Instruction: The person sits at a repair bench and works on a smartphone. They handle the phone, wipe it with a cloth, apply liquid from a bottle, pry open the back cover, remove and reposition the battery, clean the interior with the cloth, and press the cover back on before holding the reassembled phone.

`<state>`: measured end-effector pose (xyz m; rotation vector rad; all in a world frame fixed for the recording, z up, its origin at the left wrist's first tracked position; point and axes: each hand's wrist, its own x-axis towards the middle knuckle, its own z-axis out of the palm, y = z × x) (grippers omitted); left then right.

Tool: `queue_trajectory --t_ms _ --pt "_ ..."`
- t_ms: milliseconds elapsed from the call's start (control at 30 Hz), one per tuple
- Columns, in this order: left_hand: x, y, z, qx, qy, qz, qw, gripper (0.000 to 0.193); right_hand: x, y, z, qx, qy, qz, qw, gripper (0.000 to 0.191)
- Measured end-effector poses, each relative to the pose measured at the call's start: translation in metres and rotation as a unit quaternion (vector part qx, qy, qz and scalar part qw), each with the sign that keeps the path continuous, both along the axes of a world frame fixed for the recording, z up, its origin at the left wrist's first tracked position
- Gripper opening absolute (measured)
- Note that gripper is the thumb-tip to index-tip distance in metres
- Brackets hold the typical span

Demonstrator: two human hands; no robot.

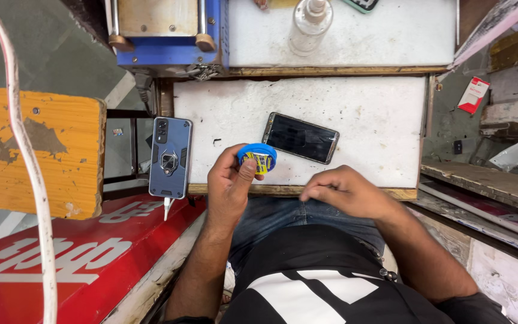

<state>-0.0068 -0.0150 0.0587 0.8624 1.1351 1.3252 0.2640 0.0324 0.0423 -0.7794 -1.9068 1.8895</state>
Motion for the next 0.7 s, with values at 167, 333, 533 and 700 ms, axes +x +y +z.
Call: queue_trajectory --t_ms 167,333,533,700 --pt "-0.015 0.001 0.0 -0.002 -0.023 0.051 0.998 0.036 0.04 0.007 -0.028 -0.039 0.059 -0.006 0.998 0.028" --pt "-0.033 0.004 0.0 0.007 -0.06 0.11 0.992 0.036 0.088 0.018 -0.033 -0.135 0.253 -0.186 0.94 0.016" --pt "-0.039 0.003 0.002 -0.004 -0.044 0.095 0.994 0.041 0.119 0.02 -0.005 -0.193 0.354 -0.285 0.87 0.022" --pt "-0.044 0.003 0.014 -0.037 0.007 0.058 0.998 0.044 0.139 0.012 0.023 0.044 -0.243 -0.118 0.962 0.032"
